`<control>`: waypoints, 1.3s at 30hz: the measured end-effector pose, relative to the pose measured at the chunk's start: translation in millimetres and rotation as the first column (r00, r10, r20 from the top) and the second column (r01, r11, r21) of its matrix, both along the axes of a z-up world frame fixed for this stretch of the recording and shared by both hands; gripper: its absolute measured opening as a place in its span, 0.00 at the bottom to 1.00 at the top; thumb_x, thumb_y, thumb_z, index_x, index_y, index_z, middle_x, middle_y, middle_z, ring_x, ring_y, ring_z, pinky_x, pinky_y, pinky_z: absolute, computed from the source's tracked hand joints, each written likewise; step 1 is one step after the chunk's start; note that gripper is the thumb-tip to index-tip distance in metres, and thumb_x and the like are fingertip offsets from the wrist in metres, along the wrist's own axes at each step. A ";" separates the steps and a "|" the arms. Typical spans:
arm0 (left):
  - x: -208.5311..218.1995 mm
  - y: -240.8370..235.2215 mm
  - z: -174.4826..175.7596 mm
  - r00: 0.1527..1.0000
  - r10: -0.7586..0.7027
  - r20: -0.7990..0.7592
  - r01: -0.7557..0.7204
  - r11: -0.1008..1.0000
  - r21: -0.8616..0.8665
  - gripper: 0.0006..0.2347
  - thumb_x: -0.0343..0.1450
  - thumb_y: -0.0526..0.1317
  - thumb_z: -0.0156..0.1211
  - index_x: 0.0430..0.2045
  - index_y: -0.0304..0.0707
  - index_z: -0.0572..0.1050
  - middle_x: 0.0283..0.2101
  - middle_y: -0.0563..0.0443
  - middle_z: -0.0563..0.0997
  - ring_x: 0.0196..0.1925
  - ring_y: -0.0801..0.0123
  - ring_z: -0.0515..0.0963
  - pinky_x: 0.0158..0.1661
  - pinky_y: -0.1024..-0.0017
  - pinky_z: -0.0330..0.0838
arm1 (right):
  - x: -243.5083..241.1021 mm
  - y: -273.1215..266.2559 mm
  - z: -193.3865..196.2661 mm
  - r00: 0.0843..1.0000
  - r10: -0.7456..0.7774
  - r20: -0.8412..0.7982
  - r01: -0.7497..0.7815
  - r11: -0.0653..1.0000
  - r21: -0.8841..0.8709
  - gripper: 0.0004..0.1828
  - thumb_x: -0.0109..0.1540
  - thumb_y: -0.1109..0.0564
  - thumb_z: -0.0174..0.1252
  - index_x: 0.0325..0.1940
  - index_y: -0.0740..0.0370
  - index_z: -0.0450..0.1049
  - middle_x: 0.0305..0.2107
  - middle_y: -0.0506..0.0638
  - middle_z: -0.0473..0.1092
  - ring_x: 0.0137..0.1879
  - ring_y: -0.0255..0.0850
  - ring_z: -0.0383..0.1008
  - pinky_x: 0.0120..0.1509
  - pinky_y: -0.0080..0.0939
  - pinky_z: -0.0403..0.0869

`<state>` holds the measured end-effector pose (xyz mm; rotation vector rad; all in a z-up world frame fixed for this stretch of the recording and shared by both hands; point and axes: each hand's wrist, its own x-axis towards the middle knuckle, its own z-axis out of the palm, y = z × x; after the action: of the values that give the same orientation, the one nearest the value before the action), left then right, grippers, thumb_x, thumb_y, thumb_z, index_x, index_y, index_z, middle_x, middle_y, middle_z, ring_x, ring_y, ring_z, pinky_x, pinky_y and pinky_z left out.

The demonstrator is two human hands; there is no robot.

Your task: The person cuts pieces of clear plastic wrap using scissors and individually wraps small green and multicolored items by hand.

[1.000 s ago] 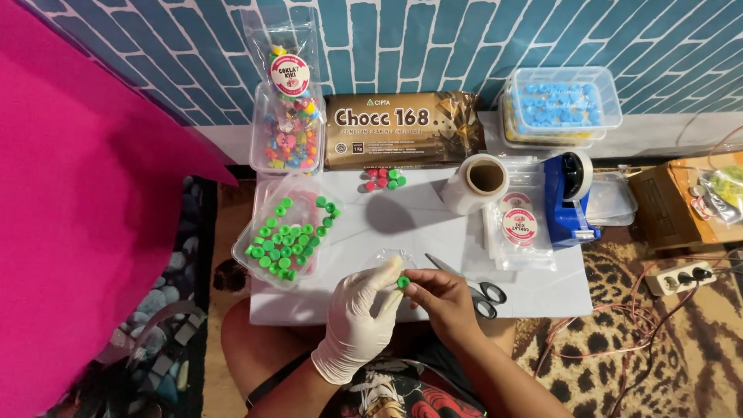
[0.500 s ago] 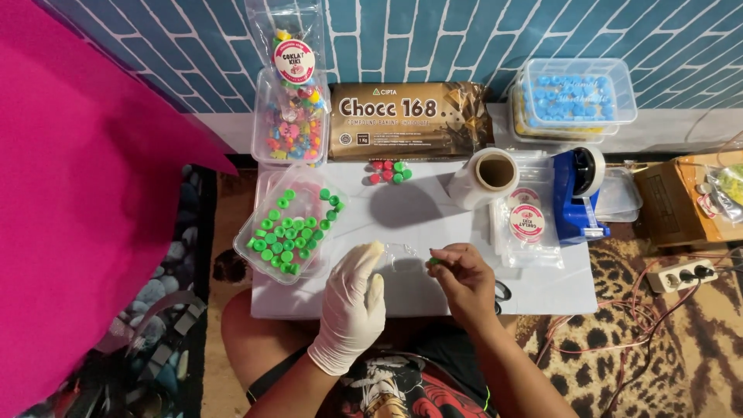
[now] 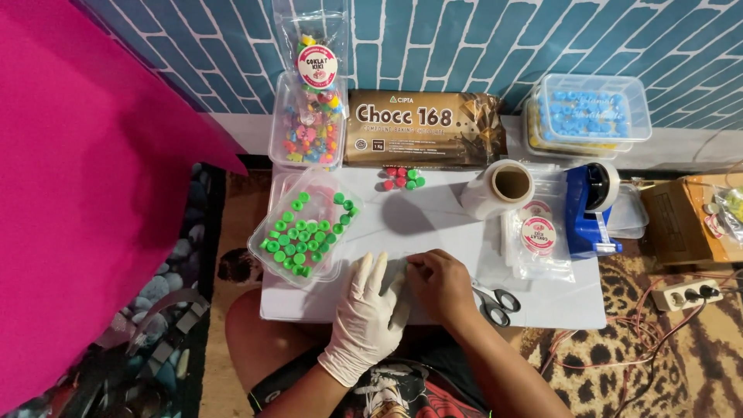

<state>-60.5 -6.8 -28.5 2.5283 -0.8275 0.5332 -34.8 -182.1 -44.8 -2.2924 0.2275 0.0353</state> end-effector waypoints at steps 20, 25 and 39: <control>24.9 -10.7 3.4 0.917 0.267 -0.297 -0.307 0.947 -0.095 0.06 0.70 0.43 0.59 0.29 0.41 0.74 0.26 0.42 0.76 0.30 0.46 0.76 0.30 0.54 0.70 | -31.9 -5.5 -32.9 0.831 0.283 0.479 -0.105 0.925 -0.364 0.16 0.60 0.64 0.58 0.51 0.56 0.79 0.34 0.55 0.68 0.28 0.53 0.69 0.23 0.53 0.67; 37.6 -16.7 -5.4 0.945 0.261 -0.195 -0.282 0.956 -0.085 0.11 0.72 0.41 0.59 0.17 0.44 0.74 0.23 0.46 0.74 0.23 0.51 0.75 0.24 0.57 0.67 | -29.5 -4.1 -34.1 0.831 0.283 0.480 -0.084 0.915 -0.394 0.18 0.57 0.65 0.56 0.50 0.53 0.79 0.33 0.54 0.66 0.26 0.55 0.66 0.23 0.54 0.65; 33.9 -22.6 -7.2 0.977 -0.012 -0.215 -0.094 0.873 -0.479 0.04 0.73 0.35 0.58 0.37 0.37 0.78 0.37 0.45 0.82 0.38 0.54 0.84 0.41 0.64 0.77 | -28.4 -7.9 -29.2 0.911 0.212 0.355 -0.064 0.921 -0.385 0.10 0.56 0.59 0.56 0.39 0.50 0.79 0.31 0.51 0.68 0.25 0.59 0.70 0.20 0.58 0.65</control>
<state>-26.6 -29.3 -35.6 2.0893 -0.4833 0.4125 -63.2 -190.0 -74.0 -2.6219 -0.1562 -0.4238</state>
